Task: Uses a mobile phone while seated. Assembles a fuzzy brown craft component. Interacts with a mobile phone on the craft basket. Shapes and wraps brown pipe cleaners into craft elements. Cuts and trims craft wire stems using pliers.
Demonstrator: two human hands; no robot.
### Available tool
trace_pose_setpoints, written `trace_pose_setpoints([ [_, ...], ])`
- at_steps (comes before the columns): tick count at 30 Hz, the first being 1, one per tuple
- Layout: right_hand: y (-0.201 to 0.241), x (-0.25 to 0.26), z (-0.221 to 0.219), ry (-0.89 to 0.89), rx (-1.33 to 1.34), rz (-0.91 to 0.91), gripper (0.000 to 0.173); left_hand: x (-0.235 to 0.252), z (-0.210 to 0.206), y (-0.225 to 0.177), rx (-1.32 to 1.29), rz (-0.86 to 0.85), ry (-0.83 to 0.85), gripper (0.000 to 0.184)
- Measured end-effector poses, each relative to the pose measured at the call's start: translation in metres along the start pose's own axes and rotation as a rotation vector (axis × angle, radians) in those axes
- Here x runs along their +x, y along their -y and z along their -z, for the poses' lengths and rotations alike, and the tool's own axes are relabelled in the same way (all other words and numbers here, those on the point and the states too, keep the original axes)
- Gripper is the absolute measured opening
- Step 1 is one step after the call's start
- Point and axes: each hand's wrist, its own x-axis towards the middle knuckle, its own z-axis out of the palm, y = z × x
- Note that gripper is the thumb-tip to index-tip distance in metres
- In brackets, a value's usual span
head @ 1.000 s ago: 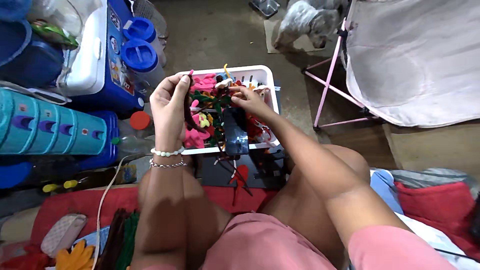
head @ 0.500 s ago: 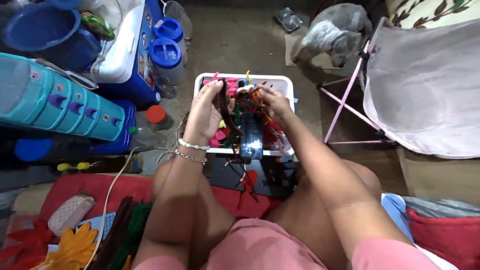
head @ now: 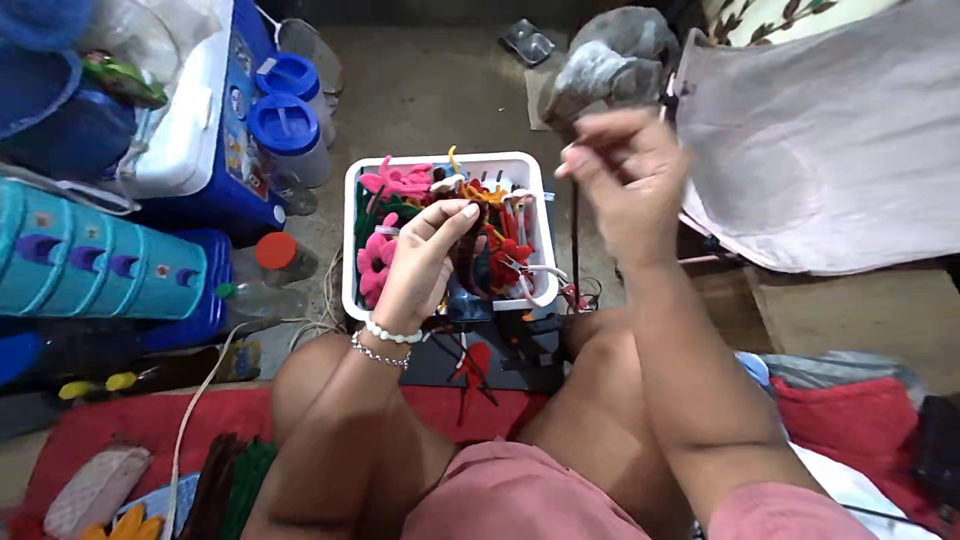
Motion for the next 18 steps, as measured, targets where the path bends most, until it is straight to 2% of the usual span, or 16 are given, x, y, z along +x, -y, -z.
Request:
trace_pose_setpoints([
  [5,-0.001,-0.029,-0.015,0.139,-0.155,0.067,0.014,0.003,-0.011,0.012,-0.001,0.010,0.019,0.015],
  [14,-0.007,-0.039,-0.015,0.116,-0.187,0.090,0.011,0.010,-0.019,0.022,-0.038,0.022,0.014,0.015],
  [18,-0.007,-0.039,-0.017,0.116,-0.119,0.052,0.009,0.009,-0.019,0.024,-0.055,0.014,0.024,0.017],
])
